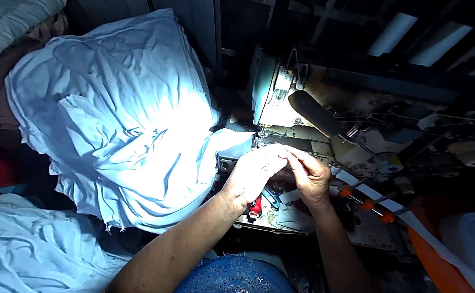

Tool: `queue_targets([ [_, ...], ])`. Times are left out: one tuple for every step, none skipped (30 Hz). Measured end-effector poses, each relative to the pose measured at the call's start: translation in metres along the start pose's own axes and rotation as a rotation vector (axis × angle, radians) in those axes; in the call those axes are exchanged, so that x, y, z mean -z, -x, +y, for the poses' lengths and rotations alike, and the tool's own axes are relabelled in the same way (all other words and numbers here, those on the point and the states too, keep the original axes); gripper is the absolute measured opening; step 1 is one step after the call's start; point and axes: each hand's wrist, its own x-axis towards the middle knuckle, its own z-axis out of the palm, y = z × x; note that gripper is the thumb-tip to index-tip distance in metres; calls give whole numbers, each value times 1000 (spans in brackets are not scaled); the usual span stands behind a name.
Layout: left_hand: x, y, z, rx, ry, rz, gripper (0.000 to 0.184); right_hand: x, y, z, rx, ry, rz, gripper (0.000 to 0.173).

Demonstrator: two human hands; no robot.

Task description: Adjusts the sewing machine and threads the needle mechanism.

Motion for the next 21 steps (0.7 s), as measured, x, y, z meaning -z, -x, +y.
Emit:
queue_targets([
  [0,0,0,-4,4,1,21,-1,2,-1,-47,-53,2,17],
  [-2,1,0,5,61,23,22,-2,3,-2,-79,-96,5,18],
  [-4,2,1,13,99,47,22,-2,3,-3,-101,-122,10,18],
  [-5,2,1,17,120,62,24,-3,3,-4,-115,-140,20,18],
  [-6,3,2,19,104,74,24,-3,3,-5,-122,-153,28,17],
  [-6,2,1,18,77,80,24,-3,3,-4,-122,-155,34,17],
  [-6,2,0,18,83,82,24,-4,4,-4,-122,-154,45,17],
  [-6,2,0,22,102,95,24,-5,4,-3,-124,-147,58,19],
  [-7,2,0,24,123,114,24,-5,5,-3,-128,-142,71,21],
  [-7,2,-1,21,132,119,25,-4,5,-3,-136,-140,78,21],
  [-6,2,-1,20,127,120,26,-4,6,-4,-143,-142,86,21],
  [-5,3,0,21,118,122,27,-3,6,-4,-151,-142,89,21],
  [-6,3,0,22,110,130,27,-2,6,-5,-161,-138,89,20],
  [-7,4,1,24,100,138,27,-1,6,-6,-170,-127,83,19],
  [-8,4,2,25,90,139,26,-1,6,-7,-179,-121,76,17],
  [-8,4,2,19,77,136,24,-1,6,-7,-189,-116,68,16],
  [-8,3,1,13,65,123,23,-1,6,-7,-205,-112,61,16],
  [-7,3,1,8,48,109,22,-1,6,-7,-228,-112,55,16],
  [-6,3,0,1,44,92,21,-1,7,-8,-262,-119,49,17],
  [-4,2,-2,-9,47,68,21,-1,7,-9,-306,-129,55,19],
  [-2,2,-3,-17,54,43,21,-1,7,-10,-360,-136,63,23],
])
